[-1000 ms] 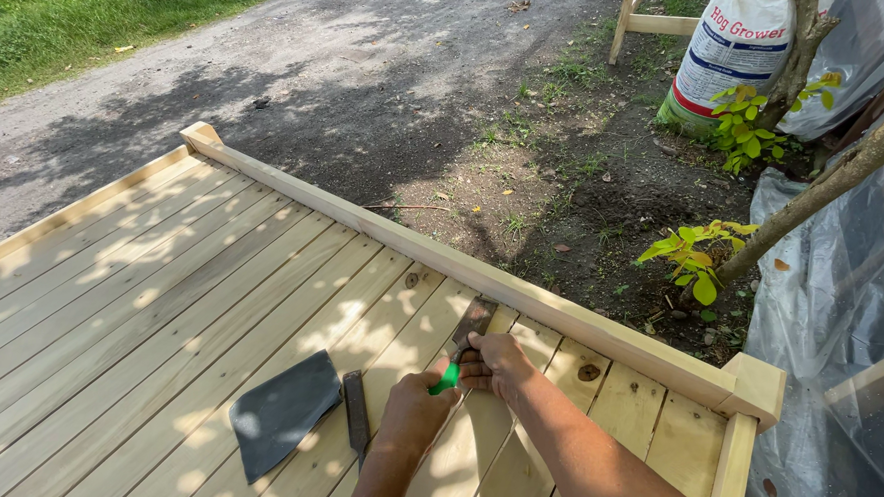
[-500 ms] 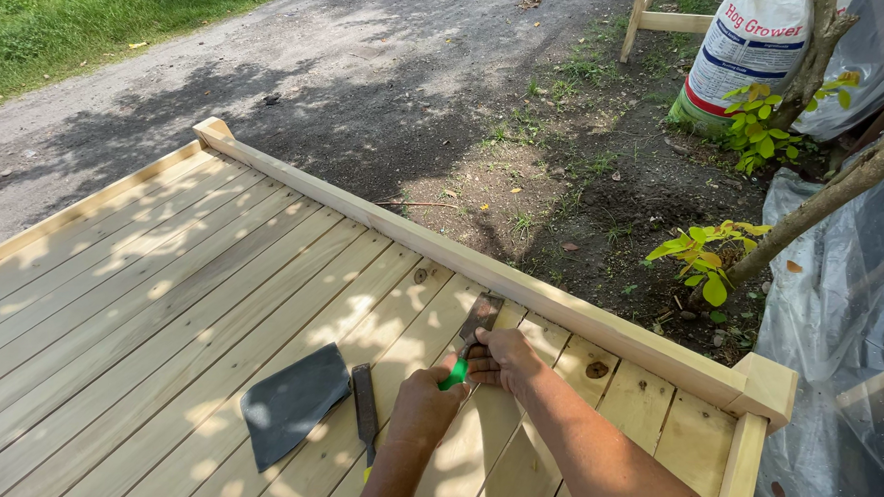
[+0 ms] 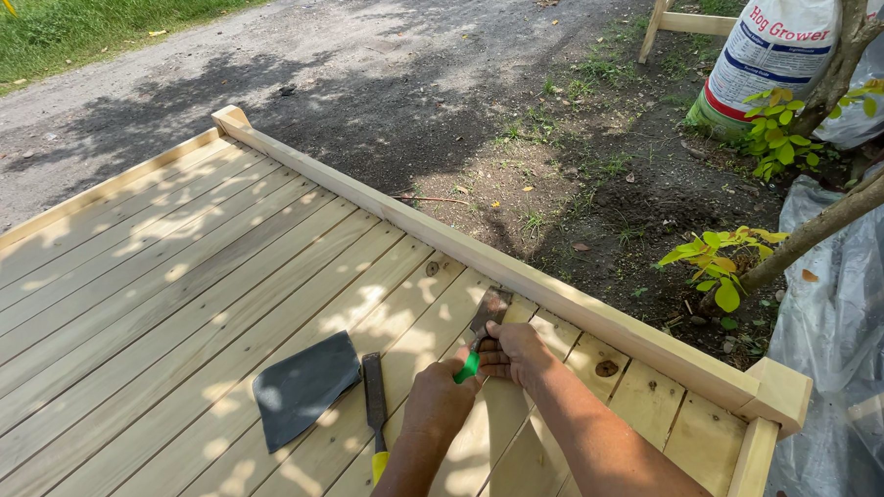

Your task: The person sands the slatted surface of a wooden bed frame by hand using a sanding block, working across the planks. They then use a file and a chisel to smooth the wooden edge rail and joints along the frame's border.

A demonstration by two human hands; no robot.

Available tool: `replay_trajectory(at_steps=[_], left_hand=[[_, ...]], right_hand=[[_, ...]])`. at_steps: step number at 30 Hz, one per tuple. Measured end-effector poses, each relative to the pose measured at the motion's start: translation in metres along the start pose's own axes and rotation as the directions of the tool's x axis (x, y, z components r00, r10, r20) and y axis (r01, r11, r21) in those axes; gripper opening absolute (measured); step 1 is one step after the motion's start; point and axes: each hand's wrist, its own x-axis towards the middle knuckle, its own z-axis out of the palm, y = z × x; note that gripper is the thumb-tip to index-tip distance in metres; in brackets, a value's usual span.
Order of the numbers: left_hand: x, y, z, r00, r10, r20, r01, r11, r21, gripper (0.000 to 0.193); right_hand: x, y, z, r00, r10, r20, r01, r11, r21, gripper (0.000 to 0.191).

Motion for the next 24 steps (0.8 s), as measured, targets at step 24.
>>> replay_trajectory(at_steps=[24], left_hand=[[-0.008,0.007,0.008,0.997,-0.031,-0.064,0.030,0.999,-0.019,0.035]], right_hand=[[0.006,-0.008,-0.001,1.000,-0.003,0.004,0.003,0.999,-0.033,0.033]])
